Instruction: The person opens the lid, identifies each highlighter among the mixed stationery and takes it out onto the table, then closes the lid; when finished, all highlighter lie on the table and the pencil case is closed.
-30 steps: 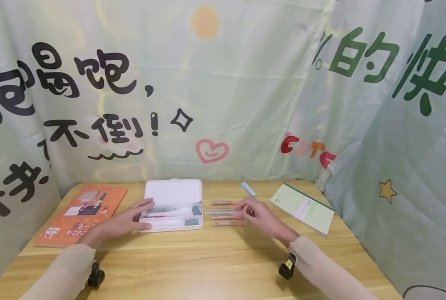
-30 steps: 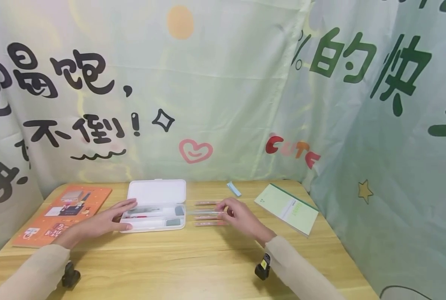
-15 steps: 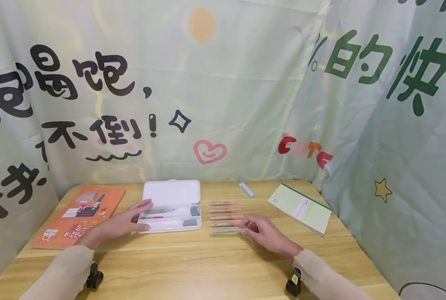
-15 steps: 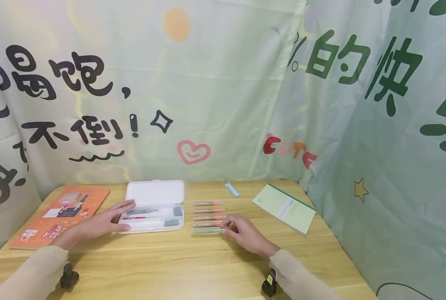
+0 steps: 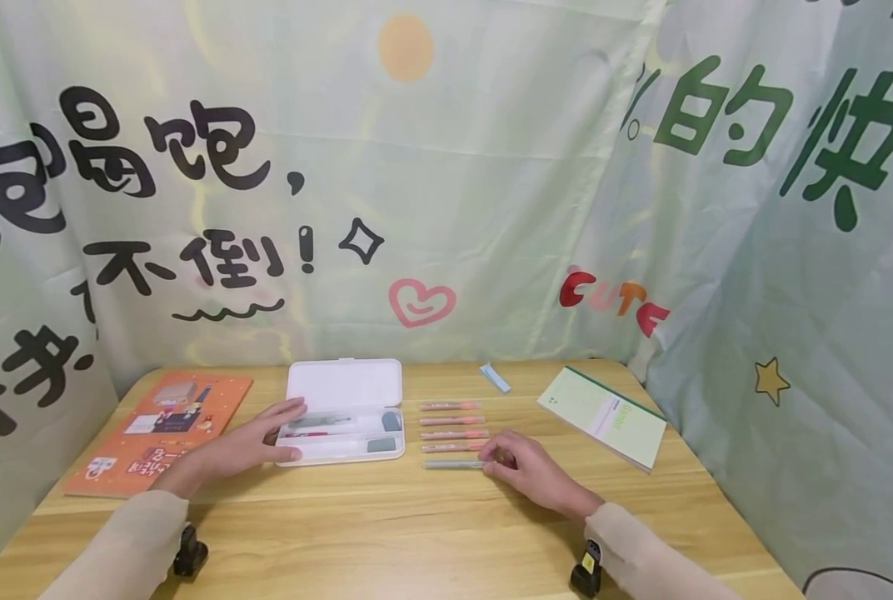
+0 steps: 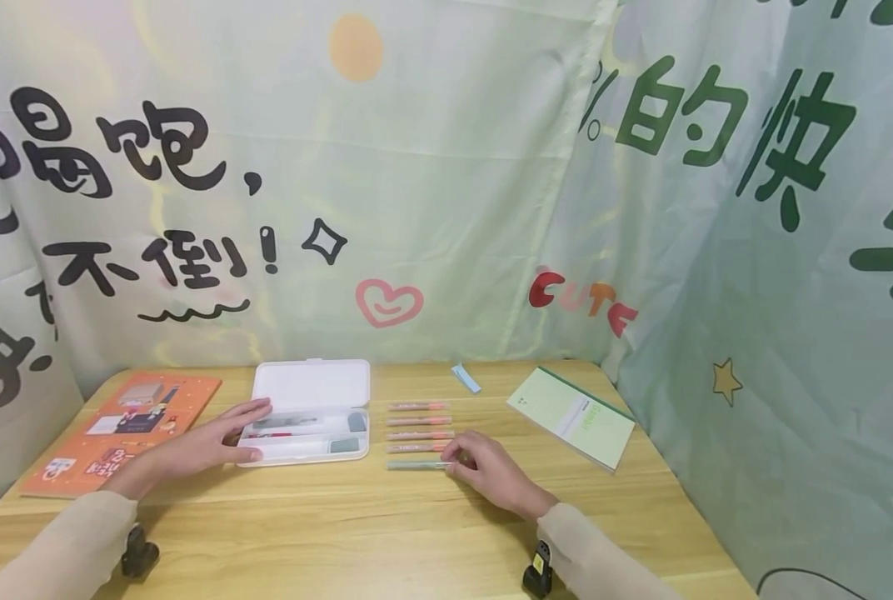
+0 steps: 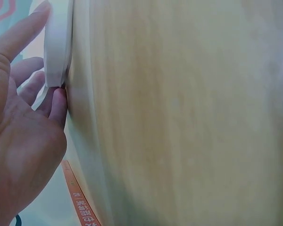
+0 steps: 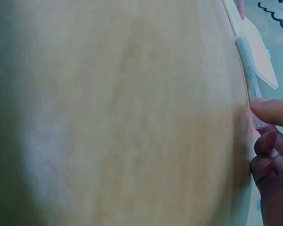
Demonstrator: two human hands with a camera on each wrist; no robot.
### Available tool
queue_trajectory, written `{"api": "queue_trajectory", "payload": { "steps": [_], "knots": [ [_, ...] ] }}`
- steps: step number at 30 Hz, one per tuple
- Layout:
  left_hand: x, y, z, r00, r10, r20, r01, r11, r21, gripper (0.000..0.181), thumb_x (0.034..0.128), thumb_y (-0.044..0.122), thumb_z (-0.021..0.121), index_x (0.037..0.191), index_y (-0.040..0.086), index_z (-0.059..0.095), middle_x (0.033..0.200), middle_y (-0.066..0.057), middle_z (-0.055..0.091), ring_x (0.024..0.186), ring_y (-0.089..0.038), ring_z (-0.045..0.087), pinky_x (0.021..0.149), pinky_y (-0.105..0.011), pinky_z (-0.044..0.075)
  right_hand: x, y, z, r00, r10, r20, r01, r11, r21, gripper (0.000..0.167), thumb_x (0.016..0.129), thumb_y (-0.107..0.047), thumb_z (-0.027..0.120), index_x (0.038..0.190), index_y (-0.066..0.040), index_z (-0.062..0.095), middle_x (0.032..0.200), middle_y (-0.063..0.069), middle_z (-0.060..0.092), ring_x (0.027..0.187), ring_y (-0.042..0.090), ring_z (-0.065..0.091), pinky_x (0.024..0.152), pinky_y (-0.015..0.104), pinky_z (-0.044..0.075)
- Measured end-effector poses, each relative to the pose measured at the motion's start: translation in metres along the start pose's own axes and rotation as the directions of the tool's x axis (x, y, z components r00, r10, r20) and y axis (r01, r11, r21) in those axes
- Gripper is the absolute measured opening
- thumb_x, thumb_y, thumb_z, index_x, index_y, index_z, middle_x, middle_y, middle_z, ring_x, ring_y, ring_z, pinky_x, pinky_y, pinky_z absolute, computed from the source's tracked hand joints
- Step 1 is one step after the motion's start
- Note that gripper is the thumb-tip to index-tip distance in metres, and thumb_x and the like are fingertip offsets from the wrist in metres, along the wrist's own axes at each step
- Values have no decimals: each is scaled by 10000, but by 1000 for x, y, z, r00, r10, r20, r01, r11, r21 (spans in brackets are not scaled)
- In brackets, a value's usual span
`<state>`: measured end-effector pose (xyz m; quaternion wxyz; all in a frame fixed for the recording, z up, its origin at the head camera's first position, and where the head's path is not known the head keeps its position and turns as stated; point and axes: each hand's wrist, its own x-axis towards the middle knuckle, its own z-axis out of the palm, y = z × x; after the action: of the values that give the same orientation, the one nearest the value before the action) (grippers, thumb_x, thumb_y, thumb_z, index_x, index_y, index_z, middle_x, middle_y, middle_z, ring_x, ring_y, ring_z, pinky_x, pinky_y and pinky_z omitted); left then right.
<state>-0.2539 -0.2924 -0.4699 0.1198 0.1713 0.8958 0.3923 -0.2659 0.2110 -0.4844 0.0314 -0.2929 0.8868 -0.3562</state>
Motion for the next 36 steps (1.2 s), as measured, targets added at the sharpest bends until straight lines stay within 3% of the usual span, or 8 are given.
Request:
{"api": "queue_trajectory", "payload": {
  "steps": [14, 25, 36],
  "knots": [
    [-1, 0, 1, 1000, -15, -3, 15, 1000, -7, 878, 1039, 407, 737, 1726, 84, 296, 1832, -213, 88, 1652, -580, 35, 1254, -833, 120, 1, -2, 0, 1000, 6, -7, -6, 999, -33, 78, 1050, -164, 740, 1127, -173, 748, 1002, -59, 635, 774, 36, 486, 680, 218, 453],
    [1, 0, 1, 1000, -3, -2, 3, 1000, 1, 879, 1027, 365, 758, 1720, 70, 305, 1818, -240, 120, 1634, -601, 86, 1238, -841, 176, 0, 0, 1, 1000, 4, -18, -5, 999, -40, 95, 1044, -165, 749, 1138, -176, 751, 1025, -60, 648, 770, 35, 487, 684, 217, 458],
    [2, -2, 2, 1000, -9, -5, 9, 1000, 1, 878, 1033, 393, 747, 1722, 76, 304, 1821, -231, 120, 1638, -596, 77, 1247, -832, 154, 3, -4, -2, 998, -44, -45, 44, 999, 5, 134, 1025, -131, 768, 1157, -143, 760, 1042, -3, 660, 706, 40, 478, 634, 208, 445]
  ]
}}
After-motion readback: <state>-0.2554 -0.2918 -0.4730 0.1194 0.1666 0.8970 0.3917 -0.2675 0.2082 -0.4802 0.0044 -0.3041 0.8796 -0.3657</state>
